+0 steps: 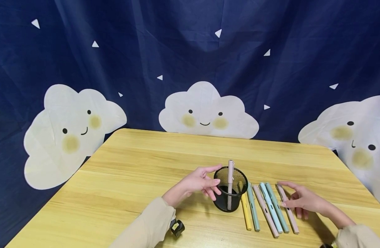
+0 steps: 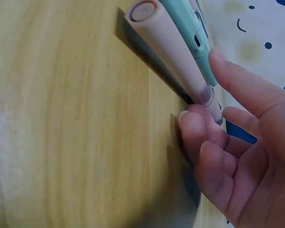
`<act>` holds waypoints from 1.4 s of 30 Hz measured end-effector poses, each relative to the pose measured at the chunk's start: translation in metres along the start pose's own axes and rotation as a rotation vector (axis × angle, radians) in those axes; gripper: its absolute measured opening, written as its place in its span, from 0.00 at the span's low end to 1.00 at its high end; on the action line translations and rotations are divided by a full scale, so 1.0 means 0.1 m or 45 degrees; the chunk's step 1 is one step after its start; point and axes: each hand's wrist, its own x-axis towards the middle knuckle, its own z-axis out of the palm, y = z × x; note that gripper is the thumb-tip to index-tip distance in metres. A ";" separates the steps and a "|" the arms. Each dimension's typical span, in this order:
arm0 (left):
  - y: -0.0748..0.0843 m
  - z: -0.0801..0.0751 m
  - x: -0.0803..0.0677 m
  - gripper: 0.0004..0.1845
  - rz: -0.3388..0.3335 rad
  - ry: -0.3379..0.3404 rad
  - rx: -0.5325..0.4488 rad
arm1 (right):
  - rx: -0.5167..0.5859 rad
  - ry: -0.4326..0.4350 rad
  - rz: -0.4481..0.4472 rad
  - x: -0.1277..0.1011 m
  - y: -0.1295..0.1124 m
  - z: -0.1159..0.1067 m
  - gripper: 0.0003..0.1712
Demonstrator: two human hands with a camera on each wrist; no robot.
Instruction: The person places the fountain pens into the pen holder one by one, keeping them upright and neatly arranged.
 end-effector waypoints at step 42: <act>0.00 0.00 0.00 0.31 0.003 0.006 0.004 | 0.166 -0.029 0.224 0.05 -0.05 0.00 0.51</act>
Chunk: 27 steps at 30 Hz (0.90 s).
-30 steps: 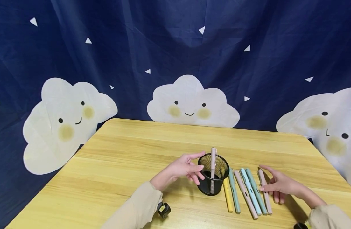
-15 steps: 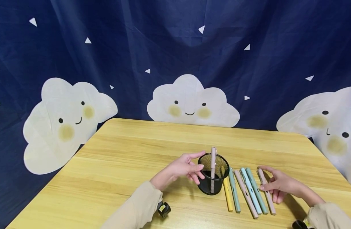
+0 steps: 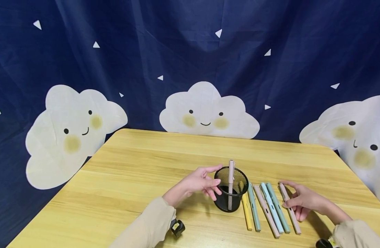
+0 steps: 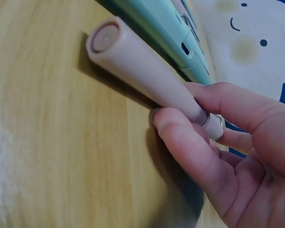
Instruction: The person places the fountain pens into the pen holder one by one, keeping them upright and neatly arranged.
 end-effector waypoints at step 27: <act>0.00 0.00 0.01 0.31 -0.003 -0.007 -0.007 | 0.087 0.026 -0.083 -0.05 -0.03 -0.06 0.50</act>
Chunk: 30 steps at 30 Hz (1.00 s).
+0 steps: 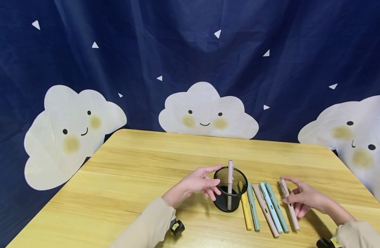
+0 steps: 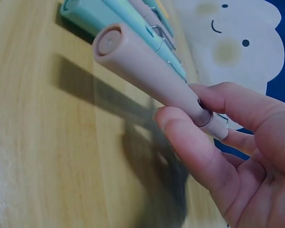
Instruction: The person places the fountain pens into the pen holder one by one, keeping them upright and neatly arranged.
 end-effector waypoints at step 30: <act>0.00 0.00 0.01 0.31 -0.005 0.012 0.002 | 0.071 -0.003 -0.207 0.01 -0.21 -0.02 0.37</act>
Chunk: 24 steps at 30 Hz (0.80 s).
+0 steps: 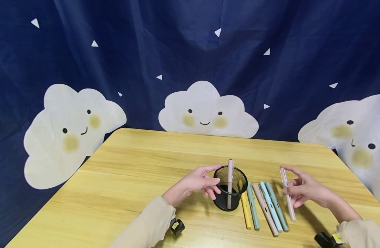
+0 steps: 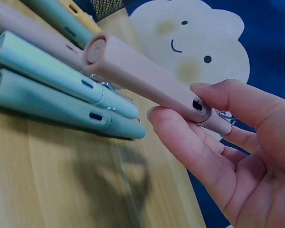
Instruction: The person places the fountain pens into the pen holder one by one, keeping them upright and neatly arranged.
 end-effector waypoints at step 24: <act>0.02 0.01 -0.02 0.31 -0.003 0.001 -0.003 | 0.134 -0.046 -0.225 0.18 -0.24 0.15 0.40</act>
